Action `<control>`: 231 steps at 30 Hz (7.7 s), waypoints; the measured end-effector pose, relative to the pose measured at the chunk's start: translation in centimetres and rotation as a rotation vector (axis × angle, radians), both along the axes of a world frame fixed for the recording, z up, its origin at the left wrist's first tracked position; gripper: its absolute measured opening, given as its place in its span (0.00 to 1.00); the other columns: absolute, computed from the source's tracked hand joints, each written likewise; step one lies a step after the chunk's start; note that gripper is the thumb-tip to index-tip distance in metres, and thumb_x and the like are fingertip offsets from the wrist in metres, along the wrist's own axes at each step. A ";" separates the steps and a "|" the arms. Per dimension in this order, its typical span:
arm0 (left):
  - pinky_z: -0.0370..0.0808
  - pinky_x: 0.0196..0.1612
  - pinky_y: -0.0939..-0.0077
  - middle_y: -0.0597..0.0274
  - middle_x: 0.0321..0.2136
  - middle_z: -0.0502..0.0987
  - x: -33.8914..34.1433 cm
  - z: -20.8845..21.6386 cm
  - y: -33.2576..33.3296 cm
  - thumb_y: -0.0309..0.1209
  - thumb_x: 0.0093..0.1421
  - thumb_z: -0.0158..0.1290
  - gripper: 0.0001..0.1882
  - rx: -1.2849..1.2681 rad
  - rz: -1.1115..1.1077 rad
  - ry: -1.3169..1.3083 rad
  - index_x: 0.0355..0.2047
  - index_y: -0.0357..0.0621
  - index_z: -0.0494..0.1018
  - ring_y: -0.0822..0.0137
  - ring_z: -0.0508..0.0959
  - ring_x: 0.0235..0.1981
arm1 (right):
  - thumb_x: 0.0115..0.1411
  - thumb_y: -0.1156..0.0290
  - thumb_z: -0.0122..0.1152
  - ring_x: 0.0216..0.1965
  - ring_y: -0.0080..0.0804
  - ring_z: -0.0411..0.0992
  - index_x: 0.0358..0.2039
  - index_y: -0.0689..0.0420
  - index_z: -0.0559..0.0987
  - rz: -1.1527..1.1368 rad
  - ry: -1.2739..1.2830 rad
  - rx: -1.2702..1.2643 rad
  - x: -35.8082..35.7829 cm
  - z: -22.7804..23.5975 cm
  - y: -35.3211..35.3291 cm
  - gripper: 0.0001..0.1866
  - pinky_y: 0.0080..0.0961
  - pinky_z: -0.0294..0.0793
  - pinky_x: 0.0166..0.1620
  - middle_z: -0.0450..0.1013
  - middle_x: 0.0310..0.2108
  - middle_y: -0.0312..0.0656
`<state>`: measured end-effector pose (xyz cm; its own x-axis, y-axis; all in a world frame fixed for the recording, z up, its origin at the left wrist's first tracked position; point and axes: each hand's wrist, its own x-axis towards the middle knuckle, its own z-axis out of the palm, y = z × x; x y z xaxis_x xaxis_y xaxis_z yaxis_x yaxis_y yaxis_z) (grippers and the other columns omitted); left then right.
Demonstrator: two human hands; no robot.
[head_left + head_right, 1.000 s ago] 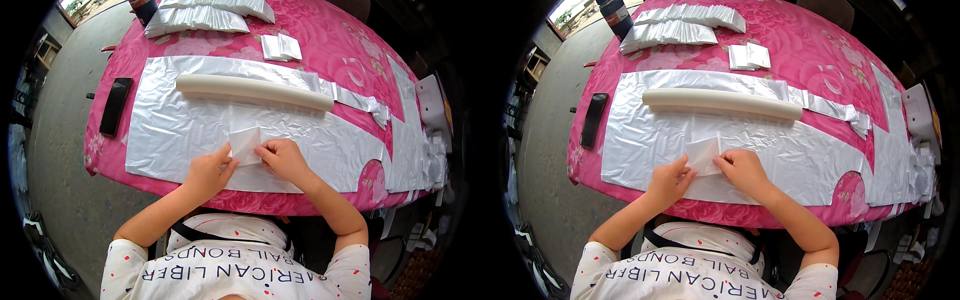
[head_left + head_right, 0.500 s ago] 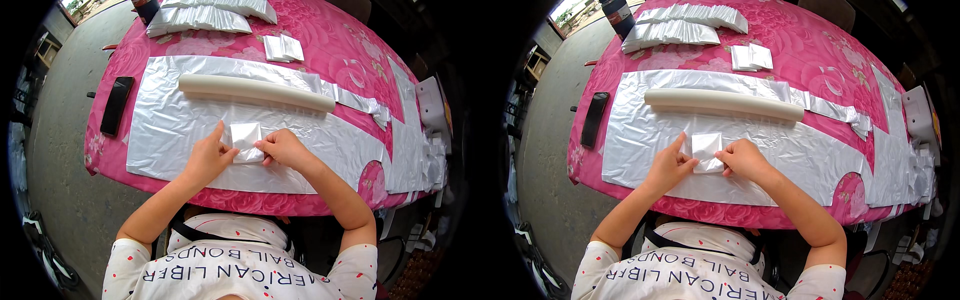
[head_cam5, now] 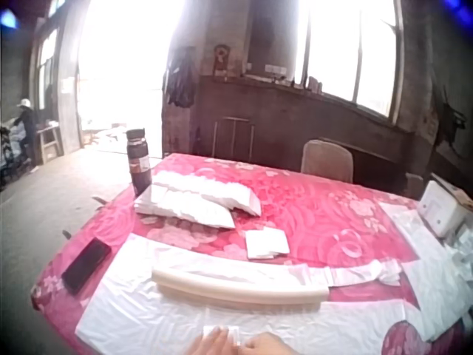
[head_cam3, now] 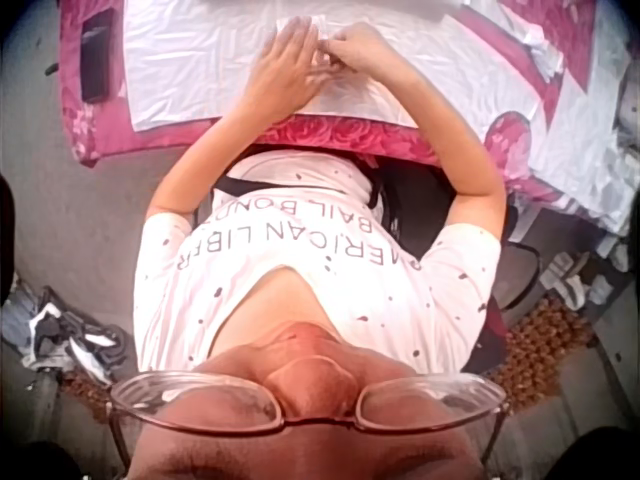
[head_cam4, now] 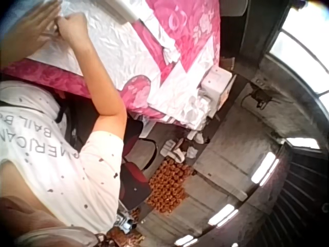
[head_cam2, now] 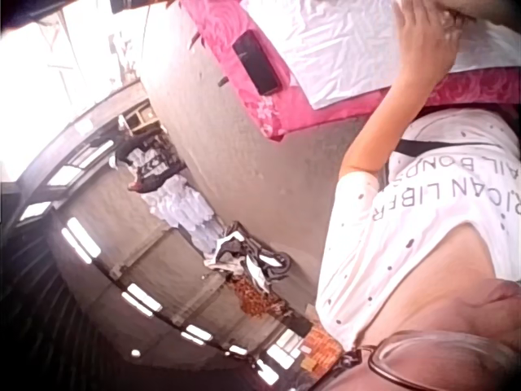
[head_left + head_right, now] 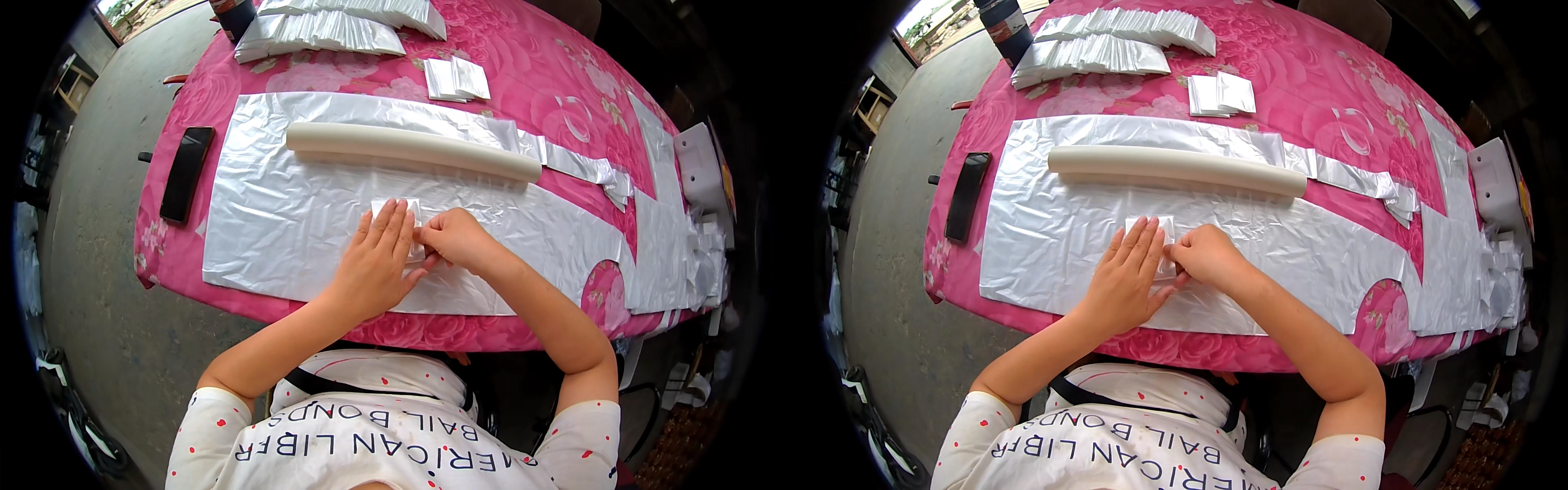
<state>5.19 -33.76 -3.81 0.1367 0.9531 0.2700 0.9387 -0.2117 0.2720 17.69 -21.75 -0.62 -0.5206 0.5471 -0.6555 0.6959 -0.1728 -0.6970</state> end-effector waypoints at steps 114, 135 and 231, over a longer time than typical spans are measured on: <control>0.46 0.57 0.36 0.48 0.53 0.62 11.6 1.7 3.9 0.60 0.50 0.48 0.37 -0.086 -0.676 -0.183 0.47 0.41 0.69 0.46 0.55 0.59 | 0.57 0.72 0.49 0.49 0.44 0.68 0.42 0.64 0.75 -0.539 -0.416 1.366 40.8 -5.5 5.9 0.15 0.32 0.65 0.53 0.71 0.45 0.50; 0.65 0.52 0.68 0.51 0.47 0.68 10.9 3.9 2.6 0.38 0.58 0.51 0.28 -0.450 -0.245 -1.280 0.54 0.36 0.59 0.61 0.69 0.49 | 0.48 0.79 0.62 0.30 0.19 0.71 0.33 0.60 0.74 -0.298 0.429 0.663 15.9 3.4 -5.7 0.11 0.17 0.71 0.36 0.74 0.31 0.38; 0.44 0.64 0.57 0.41 0.60 0.51 7.6 -1.2 5.6 0.33 0.56 0.43 0.31 -0.114 -0.211 -0.198 0.57 0.28 0.53 0.49 0.48 0.63 | 0.47 0.46 0.60 0.26 0.45 0.74 0.30 0.59 0.78 -0.053 -0.199 0.357 15.7 2.6 -12.3 0.25 0.35 0.72 0.32 0.74 0.22 0.48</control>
<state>12.78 -28.19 -4.96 0.2900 0.9351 0.2038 0.8038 -0.3536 0.4784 33.36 -34.05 1.96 -0.3678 0.7809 -0.5049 0.8200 0.0164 -0.5721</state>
